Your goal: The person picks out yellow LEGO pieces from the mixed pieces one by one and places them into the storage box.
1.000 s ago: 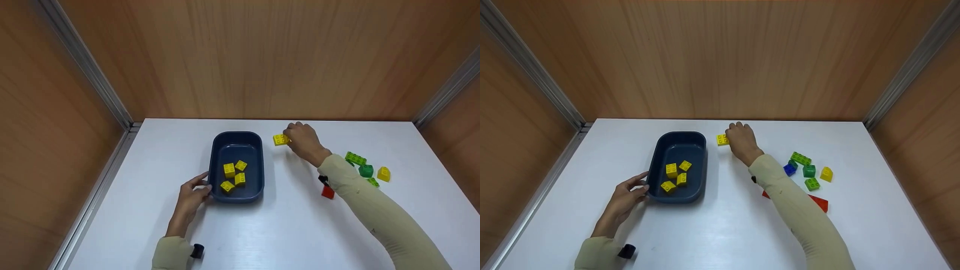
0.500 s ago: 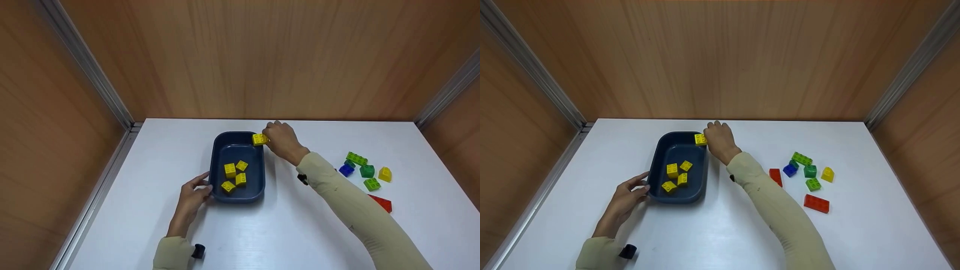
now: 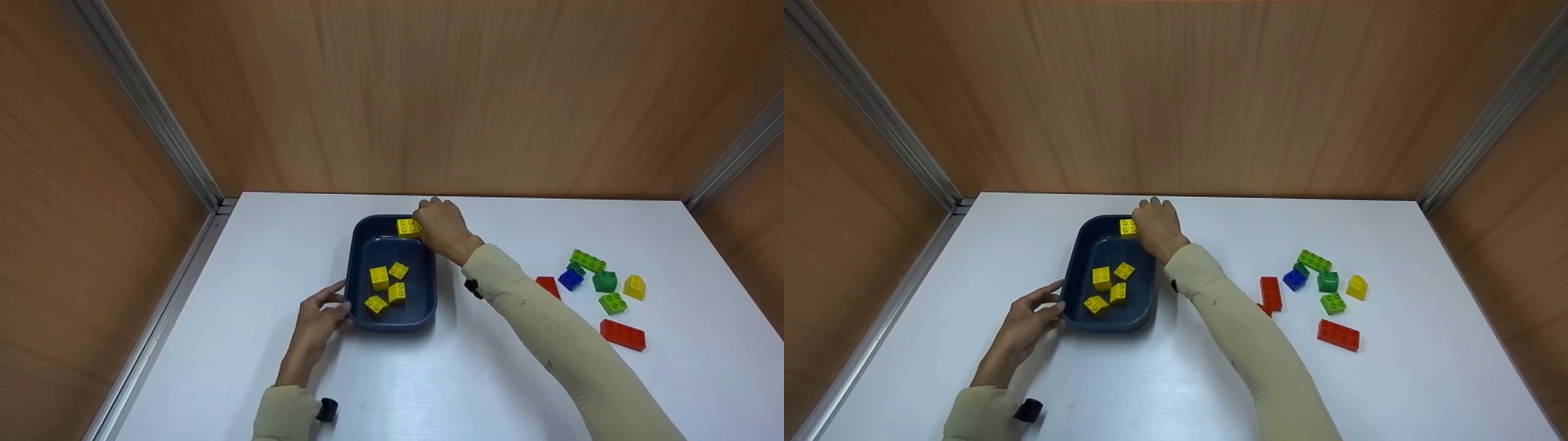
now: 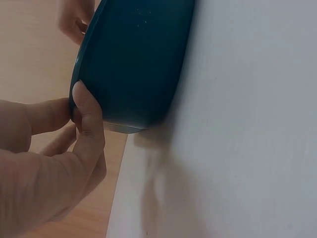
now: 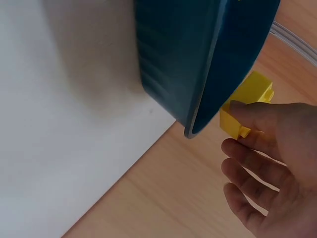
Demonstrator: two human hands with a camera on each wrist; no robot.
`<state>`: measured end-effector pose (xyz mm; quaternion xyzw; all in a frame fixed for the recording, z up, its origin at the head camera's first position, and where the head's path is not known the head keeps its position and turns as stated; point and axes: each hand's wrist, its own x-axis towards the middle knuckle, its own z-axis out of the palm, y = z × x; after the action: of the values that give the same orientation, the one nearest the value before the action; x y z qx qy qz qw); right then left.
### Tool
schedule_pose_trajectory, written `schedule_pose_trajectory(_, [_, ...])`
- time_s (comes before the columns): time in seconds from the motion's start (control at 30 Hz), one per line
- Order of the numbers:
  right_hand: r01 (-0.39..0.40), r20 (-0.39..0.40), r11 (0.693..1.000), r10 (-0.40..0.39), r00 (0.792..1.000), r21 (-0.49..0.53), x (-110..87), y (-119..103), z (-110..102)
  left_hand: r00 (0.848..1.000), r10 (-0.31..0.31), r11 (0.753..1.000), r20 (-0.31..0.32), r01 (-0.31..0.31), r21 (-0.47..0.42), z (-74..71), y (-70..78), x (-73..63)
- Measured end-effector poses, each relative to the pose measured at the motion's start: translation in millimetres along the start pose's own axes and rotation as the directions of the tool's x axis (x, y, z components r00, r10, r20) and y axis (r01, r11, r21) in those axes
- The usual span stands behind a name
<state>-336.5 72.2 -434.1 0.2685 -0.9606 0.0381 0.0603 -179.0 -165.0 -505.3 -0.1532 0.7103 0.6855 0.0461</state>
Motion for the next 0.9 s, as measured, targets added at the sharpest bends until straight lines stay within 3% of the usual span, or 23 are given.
schedule_pose_trajectory(0.67, [0.010, 0.084, 0.999, -0.013, 0.996, 0.040, 21.8, -31.6, 6.2, 1.000, 0.009, 1.000, 0.010, -0.009, -0.016, 1.3, 3.8, -5.3])
schedule_pose_trajectory(0.9, [0.017, 0.111, 1.000, -0.018, 0.994, 0.008, 23.3, -36.1, 9.9, 1.000, 0.014, 1.000, 0.017, -0.014, -0.015, 3.6, 2.4, -5.4])
